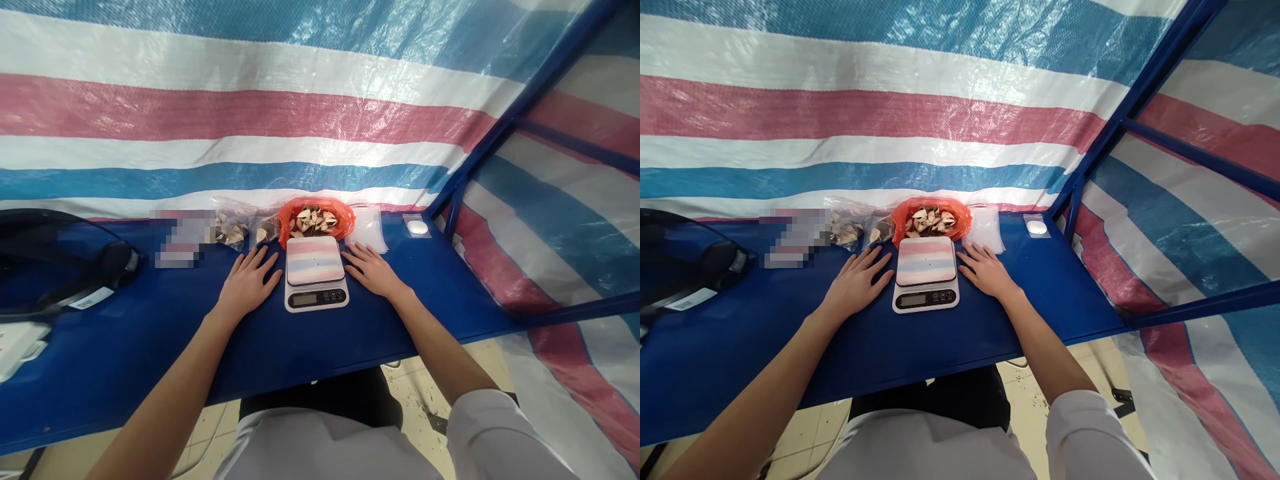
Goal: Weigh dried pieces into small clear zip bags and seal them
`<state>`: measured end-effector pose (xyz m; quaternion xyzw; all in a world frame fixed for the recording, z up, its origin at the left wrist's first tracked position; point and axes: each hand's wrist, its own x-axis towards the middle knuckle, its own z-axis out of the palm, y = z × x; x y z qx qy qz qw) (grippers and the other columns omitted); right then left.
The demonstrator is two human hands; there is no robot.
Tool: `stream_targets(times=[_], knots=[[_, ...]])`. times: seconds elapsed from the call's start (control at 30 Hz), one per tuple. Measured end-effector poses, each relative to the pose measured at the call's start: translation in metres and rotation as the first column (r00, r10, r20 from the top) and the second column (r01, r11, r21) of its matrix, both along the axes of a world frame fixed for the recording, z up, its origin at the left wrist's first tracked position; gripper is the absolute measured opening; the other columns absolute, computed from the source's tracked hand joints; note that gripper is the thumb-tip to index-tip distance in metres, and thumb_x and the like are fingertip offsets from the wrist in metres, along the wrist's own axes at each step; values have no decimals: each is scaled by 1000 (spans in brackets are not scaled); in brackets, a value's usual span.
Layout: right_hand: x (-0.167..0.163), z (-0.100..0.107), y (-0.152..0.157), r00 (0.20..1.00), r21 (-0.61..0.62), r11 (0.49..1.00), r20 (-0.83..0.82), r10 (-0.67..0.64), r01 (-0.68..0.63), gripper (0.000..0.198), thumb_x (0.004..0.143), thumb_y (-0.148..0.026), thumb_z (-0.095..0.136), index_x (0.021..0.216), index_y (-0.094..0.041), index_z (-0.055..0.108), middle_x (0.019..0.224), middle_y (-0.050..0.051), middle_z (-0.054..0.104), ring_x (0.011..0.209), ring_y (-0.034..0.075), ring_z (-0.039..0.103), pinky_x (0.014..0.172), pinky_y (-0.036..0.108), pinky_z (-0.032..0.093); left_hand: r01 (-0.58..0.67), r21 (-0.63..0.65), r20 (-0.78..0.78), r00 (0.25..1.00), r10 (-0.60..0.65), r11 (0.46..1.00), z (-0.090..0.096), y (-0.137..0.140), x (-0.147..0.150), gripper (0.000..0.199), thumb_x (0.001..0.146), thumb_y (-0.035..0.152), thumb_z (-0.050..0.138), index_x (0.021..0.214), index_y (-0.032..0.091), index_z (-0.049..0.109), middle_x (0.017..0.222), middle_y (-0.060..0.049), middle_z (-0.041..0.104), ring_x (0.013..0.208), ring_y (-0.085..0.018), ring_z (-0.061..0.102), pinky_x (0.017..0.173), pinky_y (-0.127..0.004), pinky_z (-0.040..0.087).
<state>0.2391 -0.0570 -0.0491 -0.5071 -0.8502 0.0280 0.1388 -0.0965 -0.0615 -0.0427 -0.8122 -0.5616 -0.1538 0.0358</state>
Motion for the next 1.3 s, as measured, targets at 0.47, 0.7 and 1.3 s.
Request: stream_targets(times=[0.47,0.7,1.3], knots=[[0,12,13,955,79,992,-288,-71,98,35,100,-33,53,130,-30,70,141,1,65,136,25,57,108,43,56,63,281,217,968,-128,958,32,37,3,40,96,28,47,130,15,64,130,-17,67,124,-32,61,111,-48,47],[-1,-3,23,963,69,997,-270,-16,36,35,99,-30,53,127,-22,72,143,7,63,137,29,56,117,49,47,97,90,25,995,-99,991,31,70,9,60,88,14,47,146,0,46,151,-28,47,145,-41,40,120,-54,34],[1,-8,24,979,96,995,-204,-1,21,35,100,-28,50,127,-21,71,146,8,61,139,30,54,120,50,42,-67,80,389,921,31,995,21,90,-9,39,85,29,60,121,19,71,129,-12,70,117,-31,67,106,-41,50]])
